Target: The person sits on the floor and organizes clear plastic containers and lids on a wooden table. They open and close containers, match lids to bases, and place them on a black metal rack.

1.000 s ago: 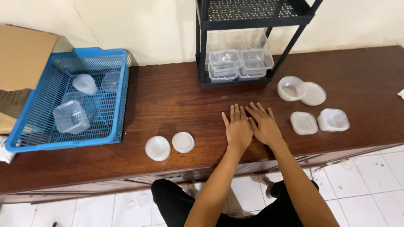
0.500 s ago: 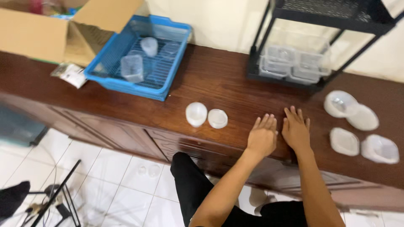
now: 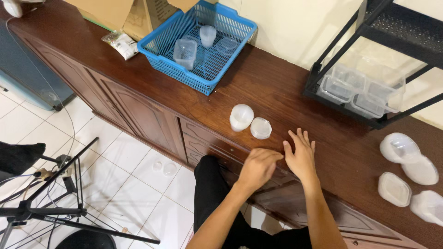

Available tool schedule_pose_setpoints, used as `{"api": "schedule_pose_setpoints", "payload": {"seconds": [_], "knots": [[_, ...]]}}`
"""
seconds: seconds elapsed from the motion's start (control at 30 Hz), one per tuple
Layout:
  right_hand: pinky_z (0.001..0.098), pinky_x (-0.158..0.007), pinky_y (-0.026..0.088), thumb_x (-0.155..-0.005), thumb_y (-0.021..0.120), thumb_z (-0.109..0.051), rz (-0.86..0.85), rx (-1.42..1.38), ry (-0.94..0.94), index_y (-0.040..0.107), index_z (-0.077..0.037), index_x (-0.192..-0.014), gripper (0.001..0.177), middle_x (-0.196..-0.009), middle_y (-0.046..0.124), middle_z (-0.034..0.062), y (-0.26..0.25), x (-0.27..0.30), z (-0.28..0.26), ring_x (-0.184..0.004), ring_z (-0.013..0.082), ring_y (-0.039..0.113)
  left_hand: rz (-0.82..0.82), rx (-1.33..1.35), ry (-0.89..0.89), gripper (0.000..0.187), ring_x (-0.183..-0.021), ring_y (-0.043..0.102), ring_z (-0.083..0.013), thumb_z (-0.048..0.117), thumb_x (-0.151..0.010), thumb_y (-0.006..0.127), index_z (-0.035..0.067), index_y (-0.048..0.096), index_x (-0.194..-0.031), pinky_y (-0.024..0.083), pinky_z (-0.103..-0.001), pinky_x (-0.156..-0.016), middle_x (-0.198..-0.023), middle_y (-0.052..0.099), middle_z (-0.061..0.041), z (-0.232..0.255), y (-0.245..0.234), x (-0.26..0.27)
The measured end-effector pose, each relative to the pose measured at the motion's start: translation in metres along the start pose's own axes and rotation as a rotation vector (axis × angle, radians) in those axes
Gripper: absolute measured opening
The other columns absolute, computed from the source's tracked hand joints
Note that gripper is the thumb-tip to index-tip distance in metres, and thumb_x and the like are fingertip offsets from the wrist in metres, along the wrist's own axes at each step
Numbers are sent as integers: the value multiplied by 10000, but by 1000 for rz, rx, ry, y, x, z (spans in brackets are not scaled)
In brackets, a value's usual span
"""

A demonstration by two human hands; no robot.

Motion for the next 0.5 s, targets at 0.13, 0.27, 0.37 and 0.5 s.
{"api": "schedule_pose_setpoints", "payload": {"seconds": [0.13, 0.27, 0.37, 0.5], "knots": [[547, -1234, 182, -860, 753, -341, -91, -332, -122, 322, -89, -1570, 868, -1592, 388, 215, 4, -11, -48, -1493, 367, 335, 591, -121, -126, 484, -1156, 596, -304, 123, -816, 925, 57, 585, -1154, 505, -387, -1010, -1200, 627, -160, -24, -93, 9], [519, -1181, 293, -811, 819, -307, -149, -422, -266, 320, -93, -1558, 924, -1618, 313, 230, 14, -25, -88, -1491, 404, 315, 457, -210, -65, 1182, -1369, 396, -516, 191, -601, 974, -46, 220, -1480, 363, -525, -1126, -1486, 359, -388, -43, -121, -23], [505, -1179, 344, -866, 787, -290, -184, -364, -296, 470, -118, -1459, 694, -1625, 358, 215, 23, -34, -96, -1490, 400, 368, 223, -78, -142, 1256, -1393, 432, -505, 125, -622, 948, -41, 130, -1560, 389, -515, -1128, -1524, 389, -368, -65, -112, -51], [560, -1232, 299, -938, 734, -260, -112, -250, -437, 535, -105, -1388, 516, -1556, 468, 197, 24, -32, -100, -1477, 403, 433, 44, 22, -318, 1117, -1292, 598, -447, 71, -763, 863, 51, 173, -1641, 489, -473, -1062, -1427, 600, -259, -86, -86, -60]]}}
Point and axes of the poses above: each hand's wrist, its own x-axis away from the middle knuckle, its own y-axis out of the palm, z = x × y, the point moved 9 cm from there along -x, towards the middle knuckle
